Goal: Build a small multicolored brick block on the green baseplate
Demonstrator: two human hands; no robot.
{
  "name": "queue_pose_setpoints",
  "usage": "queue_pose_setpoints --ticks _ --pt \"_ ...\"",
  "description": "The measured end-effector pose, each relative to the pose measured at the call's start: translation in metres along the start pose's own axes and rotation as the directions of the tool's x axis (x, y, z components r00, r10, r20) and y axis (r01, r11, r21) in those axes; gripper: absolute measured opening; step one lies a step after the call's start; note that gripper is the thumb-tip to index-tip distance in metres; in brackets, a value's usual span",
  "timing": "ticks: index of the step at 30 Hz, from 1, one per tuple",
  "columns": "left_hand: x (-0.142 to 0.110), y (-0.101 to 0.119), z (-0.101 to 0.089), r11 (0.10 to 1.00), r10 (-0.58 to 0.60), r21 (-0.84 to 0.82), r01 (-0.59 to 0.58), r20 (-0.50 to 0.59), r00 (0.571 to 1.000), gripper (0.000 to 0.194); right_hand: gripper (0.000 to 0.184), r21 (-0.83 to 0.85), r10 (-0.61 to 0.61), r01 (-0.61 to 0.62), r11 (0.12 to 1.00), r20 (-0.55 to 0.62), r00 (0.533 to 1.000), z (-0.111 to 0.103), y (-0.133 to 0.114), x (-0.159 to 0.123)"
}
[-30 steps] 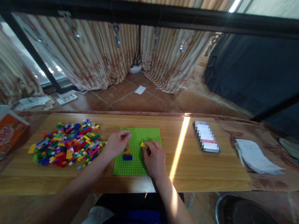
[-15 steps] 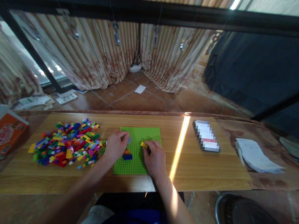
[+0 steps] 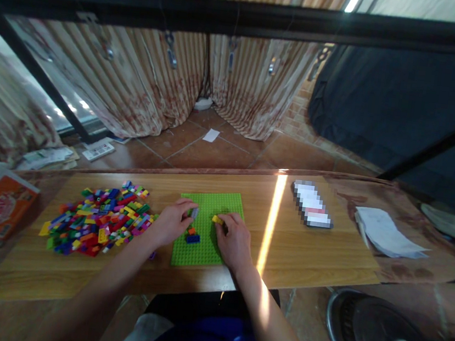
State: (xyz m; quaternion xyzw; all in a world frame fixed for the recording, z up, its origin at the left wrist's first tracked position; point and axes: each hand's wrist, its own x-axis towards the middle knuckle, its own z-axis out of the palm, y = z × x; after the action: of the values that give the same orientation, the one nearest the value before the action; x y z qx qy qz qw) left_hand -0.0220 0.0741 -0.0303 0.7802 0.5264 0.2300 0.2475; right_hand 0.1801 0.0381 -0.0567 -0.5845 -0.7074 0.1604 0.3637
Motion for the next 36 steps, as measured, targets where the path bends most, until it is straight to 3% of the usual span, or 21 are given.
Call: queue_pose_setpoints --ticks 9,16,36 --pt "0.003 -0.004 -0.009 0.988 -0.143 0.046 0.148 -0.096 0.985 0.031 0.019 0.003 0.010 -0.010 1.000 0.004 1.000 0.002 0.002 0.000" --pt "0.002 0.000 -0.004 0.992 -0.129 0.008 0.130 -0.075 0.989 0.029 0.019 -0.010 0.000 0.000 1.000 0.002 1.000 0.000 0.001 0.000" --pt "0.007 0.009 -0.007 0.986 -0.134 0.100 0.134 -0.006 0.991 0.027 0.019 -0.008 0.007 -0.007 1.000 -0.006 1.000 0.001 0.000 0.000"
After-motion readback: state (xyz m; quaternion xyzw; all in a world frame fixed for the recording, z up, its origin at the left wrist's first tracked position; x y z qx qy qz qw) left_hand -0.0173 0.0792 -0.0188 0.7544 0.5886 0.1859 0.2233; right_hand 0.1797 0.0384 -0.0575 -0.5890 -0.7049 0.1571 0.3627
